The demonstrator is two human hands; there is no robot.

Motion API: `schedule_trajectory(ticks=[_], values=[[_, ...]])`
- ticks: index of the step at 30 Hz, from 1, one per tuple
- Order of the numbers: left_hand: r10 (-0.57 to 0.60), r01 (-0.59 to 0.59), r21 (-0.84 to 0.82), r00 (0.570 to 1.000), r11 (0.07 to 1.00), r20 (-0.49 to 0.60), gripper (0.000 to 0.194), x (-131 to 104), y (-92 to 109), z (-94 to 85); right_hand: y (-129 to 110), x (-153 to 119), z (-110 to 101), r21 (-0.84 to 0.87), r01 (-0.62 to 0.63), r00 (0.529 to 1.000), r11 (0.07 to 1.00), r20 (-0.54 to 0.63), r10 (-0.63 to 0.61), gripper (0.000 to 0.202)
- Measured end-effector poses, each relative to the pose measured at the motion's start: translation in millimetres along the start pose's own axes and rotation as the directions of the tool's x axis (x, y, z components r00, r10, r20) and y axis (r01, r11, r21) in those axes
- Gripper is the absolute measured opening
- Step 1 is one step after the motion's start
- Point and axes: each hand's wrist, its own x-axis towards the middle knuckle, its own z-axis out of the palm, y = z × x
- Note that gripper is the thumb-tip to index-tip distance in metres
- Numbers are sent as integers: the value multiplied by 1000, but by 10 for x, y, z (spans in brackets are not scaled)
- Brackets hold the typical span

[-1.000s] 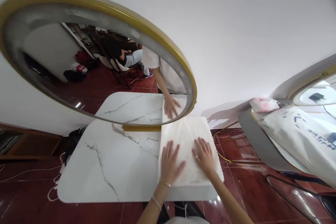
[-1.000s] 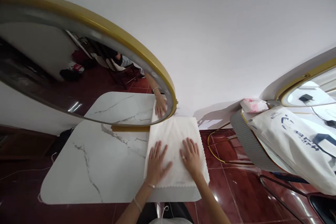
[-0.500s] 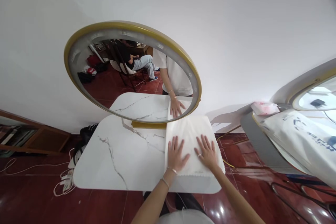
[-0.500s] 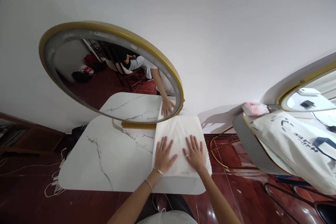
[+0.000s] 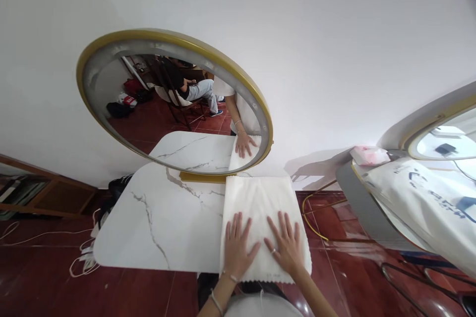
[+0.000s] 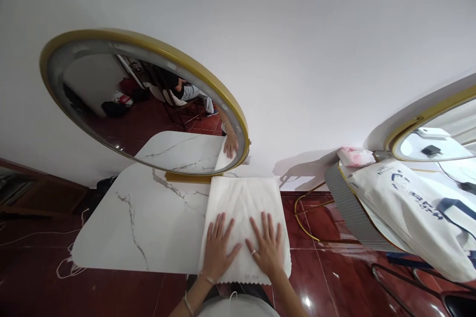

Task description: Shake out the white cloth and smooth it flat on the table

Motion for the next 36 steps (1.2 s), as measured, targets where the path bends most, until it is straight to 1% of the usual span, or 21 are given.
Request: schedule_trajectory(ticks=[1,2,3,4,6,9,11,13,15,16,18,20,22,24,29,31,33,34,36], values=[[-15,15,-10,1000,1000,-7,72,-33,0,-12,-31,-26,-4,3,3,1000,1000,0,-3,68],[-35,34,-28,999,999,-23,72,-17,-7,-16,-56,-29,-3,6,3,1000,1000,-2,-3,69],[-53,50,-51,997,997,-47,71,51,-24,-12,-77,-14,0,10,-1,1000,1000,-7,1,70],[-67,61,-74,995,995,-75,69,165,-53,0,-96,14,5,16,-4,1000,1000,-14,4,70],[-86,74,-100,989,992,-121,64,491,-147,47,-136,86,17,27,-9,1000,1000,-25,10,70],[-101,92,-67,986,993,-135,65,1001,-349,158,-204,184,30,32,-20,1000,999,-18,20,70],[-106,103,-34,988,994,-116,69,1216,-480,229,-242,221,27,32,-34,999,999,-6,34,70],[-105,104,-18,990,994,-92,72,1304,-583,271,-268,231,5,38,-26,1000,999,13,25,70],[-127,127,-12,989,992,-75,73,1301,-659,277,-294,218,-35,59,66,996,996,57,-70,69],[-145,144,-11,987,989,-67,73,1280,-693,268,-313,207,-58,78,137,986,987,88,-144,70],[-172,172,-12,984,985,-51,72,1222,-771,231,-378,185,-99,122,261,950,958,145,-278,71],[-185,184,-17,982,983,-44,72,1152,-882,174,-492,180,-121,158,308,926,938,178,-334,74],[-196,195,-17,979,981,-53,72,1072,-1042,101,-658,205,-112,187,309,920,932,191,-343,78],[-211,211,-7,975,978,-64,72,985,-1259,12,-874,260,-74,223,310,913,924,201,-355,79],[-241,243,23,969,970,-60,71,793,-1954,-249,-1554,476,91,325,285,898,902,239,-370,78],[-254,256,25,965,966,-57,72,750,-2191,-334,-1802,549,153,364,271,893,891,250,-373,78],[-251,253,27,966,967,-60,68,741,-2331,-383,-1970,591,192,393,265,890,880,252,-380,80],[-219,221,26,975,975,-47,63,751,-2354,-390,-2015,599,200,402,266,889,876,250,-385,80],[-94,93,11,995,996,17,53,804,-2303,-369,-2023,587,193,400,272,889,875,242,-388,80]])
